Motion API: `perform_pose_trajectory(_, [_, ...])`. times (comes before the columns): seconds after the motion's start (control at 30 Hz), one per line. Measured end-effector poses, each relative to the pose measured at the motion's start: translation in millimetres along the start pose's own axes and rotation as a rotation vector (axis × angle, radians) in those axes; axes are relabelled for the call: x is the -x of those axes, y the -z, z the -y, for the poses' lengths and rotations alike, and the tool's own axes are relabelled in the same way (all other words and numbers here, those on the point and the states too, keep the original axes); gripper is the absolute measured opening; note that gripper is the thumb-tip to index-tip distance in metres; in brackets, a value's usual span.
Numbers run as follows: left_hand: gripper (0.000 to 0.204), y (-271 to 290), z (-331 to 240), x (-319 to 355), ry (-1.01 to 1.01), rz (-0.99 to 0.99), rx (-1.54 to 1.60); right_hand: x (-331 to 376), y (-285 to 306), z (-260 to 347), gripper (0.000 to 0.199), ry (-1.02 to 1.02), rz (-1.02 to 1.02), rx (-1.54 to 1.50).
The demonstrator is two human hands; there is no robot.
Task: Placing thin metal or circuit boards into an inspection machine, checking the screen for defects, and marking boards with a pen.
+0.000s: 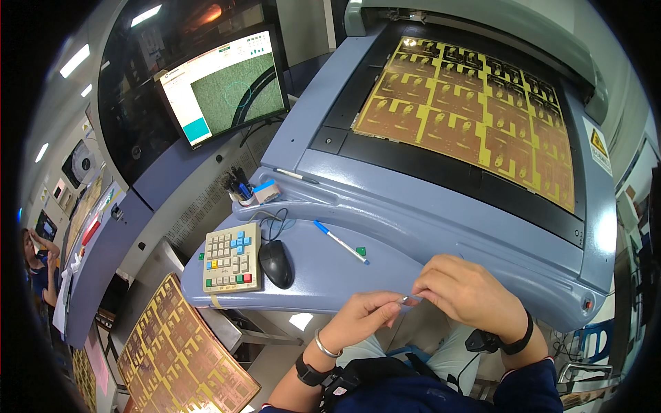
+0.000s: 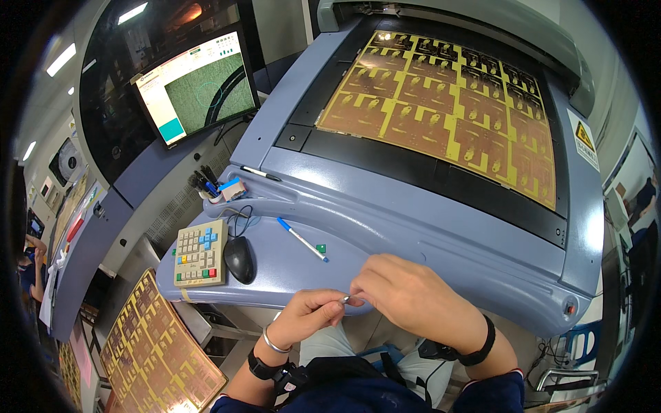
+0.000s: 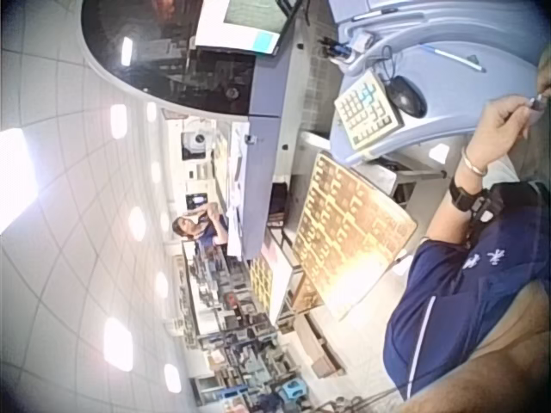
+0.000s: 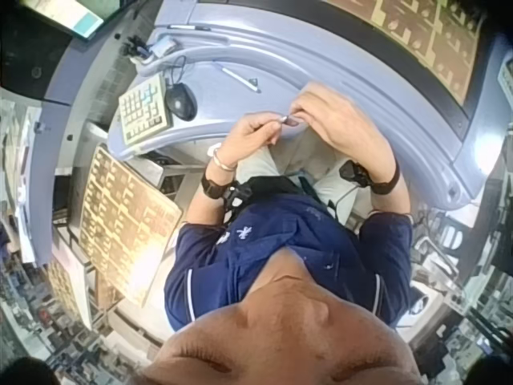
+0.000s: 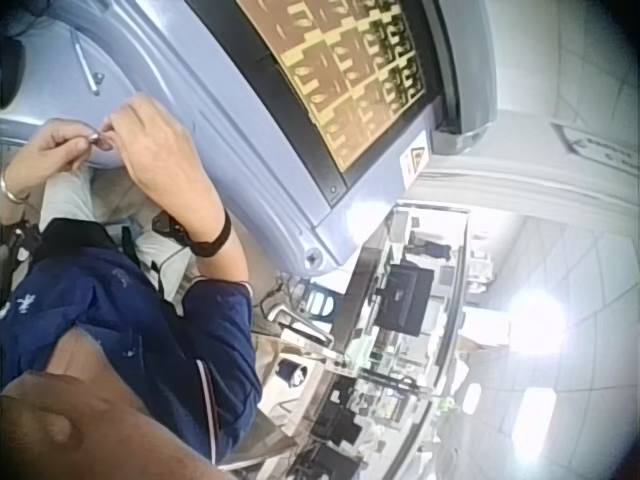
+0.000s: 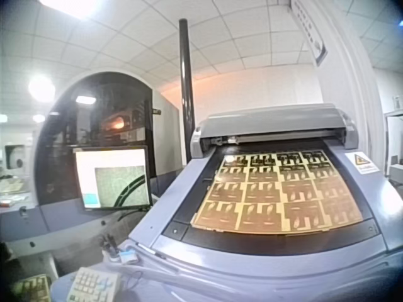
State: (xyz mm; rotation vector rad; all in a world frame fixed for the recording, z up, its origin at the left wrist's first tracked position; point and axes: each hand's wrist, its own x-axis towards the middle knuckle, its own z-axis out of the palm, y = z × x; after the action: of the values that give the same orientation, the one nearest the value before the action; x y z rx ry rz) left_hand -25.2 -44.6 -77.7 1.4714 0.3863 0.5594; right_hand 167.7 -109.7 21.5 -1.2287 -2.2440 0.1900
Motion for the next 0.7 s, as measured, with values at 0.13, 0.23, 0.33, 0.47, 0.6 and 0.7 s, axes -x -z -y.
perform_pose_trajectory(0.13, [0.026,0.0,-1.2,0.5,-0.042,-0.023,-0.059,2.9,-0.9,0.0,0.009,0.026,0.023,0.068])
perform_pose_trajectory(0.23, [0.025,0.5,-2.4,0.4,-0.086,-0.024,-0.144,2.5,-0.7,-2.5,0.009,0.039,0.032,0.026])
perform_pose_trajectory(0.33, [0.024,0.3,-3.6,0.5,-0.087,-0.004,-0.178,0.9,0.8,-7.4,0.01,0.038,0.059,-0.045])
perform_pose_trajectory(0.47, [0.023,-1.6,4.9,-1.1,-0.111,-0.003,-0.124,2.9,-0.8,-2.2,0.01,0.043,0.078,0.001])
perform_pose_trajectory(0.6, [0.022,-3.7,11.8,-1.2,-0.113,-0.019,-0.105,3.8,1.8,0.8,0.01,0.067,0.093,0.071])
perform_pose_trajectory(0.7, [0.022,-2.8,5.5,0.0,-0.145,-0.005,-0.14,3.6,4.6,-0.3,0.01,0.086,0.116,0.081])
